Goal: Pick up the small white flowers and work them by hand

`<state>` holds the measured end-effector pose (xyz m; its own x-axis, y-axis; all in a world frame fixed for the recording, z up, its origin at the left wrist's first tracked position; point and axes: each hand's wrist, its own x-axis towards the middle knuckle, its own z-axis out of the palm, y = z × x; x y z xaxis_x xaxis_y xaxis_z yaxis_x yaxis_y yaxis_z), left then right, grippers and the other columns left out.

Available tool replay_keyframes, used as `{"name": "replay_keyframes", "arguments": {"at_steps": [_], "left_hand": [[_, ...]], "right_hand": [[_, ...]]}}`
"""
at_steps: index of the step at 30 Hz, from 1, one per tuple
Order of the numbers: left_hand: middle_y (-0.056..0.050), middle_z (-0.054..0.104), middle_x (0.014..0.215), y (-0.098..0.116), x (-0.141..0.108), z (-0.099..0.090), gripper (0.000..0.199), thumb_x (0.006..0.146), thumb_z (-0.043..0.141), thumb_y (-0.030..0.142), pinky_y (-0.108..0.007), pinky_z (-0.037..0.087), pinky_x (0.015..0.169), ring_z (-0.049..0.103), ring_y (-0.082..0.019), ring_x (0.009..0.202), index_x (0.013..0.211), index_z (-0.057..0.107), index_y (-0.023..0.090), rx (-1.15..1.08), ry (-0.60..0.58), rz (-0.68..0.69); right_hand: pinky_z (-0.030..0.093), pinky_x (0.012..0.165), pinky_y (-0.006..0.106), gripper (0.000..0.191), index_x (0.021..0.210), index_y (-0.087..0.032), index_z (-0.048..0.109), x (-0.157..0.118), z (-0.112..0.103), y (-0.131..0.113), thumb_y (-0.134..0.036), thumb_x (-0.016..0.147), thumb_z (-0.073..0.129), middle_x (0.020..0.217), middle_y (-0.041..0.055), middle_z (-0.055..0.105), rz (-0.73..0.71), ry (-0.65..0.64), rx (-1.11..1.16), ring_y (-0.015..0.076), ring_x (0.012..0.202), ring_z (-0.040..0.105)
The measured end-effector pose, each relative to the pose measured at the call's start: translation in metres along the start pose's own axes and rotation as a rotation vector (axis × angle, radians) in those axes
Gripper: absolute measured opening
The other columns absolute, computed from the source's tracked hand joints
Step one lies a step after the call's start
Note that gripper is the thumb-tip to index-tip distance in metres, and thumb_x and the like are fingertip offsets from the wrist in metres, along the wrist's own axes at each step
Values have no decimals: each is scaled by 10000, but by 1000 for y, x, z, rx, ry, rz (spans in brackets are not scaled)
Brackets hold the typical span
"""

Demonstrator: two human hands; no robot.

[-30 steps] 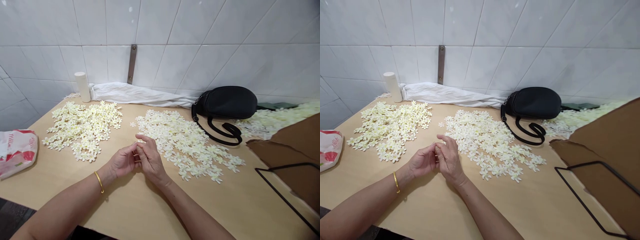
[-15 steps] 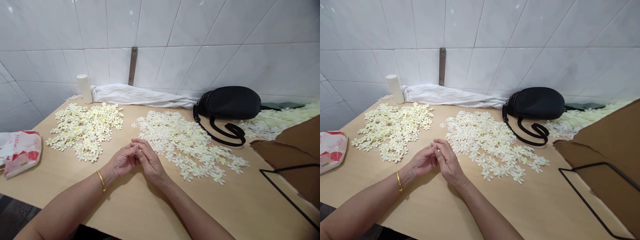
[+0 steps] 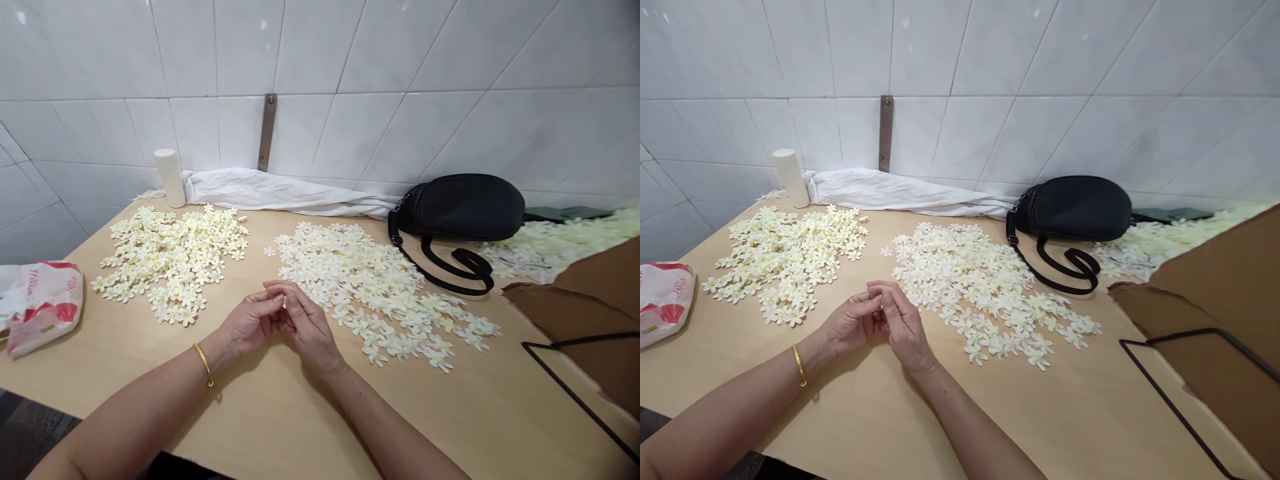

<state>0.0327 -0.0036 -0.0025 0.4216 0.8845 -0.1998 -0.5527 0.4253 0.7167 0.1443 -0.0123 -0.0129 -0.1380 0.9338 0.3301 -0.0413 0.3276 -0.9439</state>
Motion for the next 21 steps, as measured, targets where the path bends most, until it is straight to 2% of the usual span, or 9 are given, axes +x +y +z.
{"name": "replay_keyframes", "arguments": {"at_steps": [5,8,12,15,18,21], "left_hand": [[-12,548,602,5,-1,0,210,593,734,250,-221,428,585,533,-94,581,661,584,120,-24,-73,-23],[-5,544,595,6,-1,1,214,581,741,237,-213,425,579,528,-85,568,657,582,116,9,-64,-35],[12,518,561,5,-1,3,226,585,737,236,-205,413,559,504,-70,534,621,548,118,65,17,-8],[19,513,549,4,-1,4,238,588,732,246,-214,412,552,496,-74,518,634,529,130,92,80,22],[18,537,577,5,0,1,221,605,719,235,-241,428,576,512,-89,533,726,557,147,121,71,54],[5,548,587,8,0,0,181,635,697,239,-236,428,596,522,-86,547,716,574,133,184,24,79]], "right_hand": [[501,647,277,433,1140,-218,507,-3,0,-5,-499,869,321,1097,81,592,109,-80,88,181,896,592],[502,755,315,465,1236,-244,440,-5,-2,-7,-502,860,351,1242,84,515,90,-119,55,205,1033,551],[424,932,374,502,1315,-264,355,-3,-3,-3,-497,871,332,1339,70,427,90,-150,-26,206,1197,428],[329,1025,396,540,1329,-254,351,2,-4,4,-529,868,294,1400,65,336,56,-125,-112,201,1287,303],[210,1090,394,587,1331,-256,357,6,-7,8,-578,847,283,1459,36,205,18,-126,-187,191,1344,153],[272,1063,374,564,1304,-279,403,8,-11,8,-580,852,253,1460,7,200,32,-142,-155,185,1336,175]]}}
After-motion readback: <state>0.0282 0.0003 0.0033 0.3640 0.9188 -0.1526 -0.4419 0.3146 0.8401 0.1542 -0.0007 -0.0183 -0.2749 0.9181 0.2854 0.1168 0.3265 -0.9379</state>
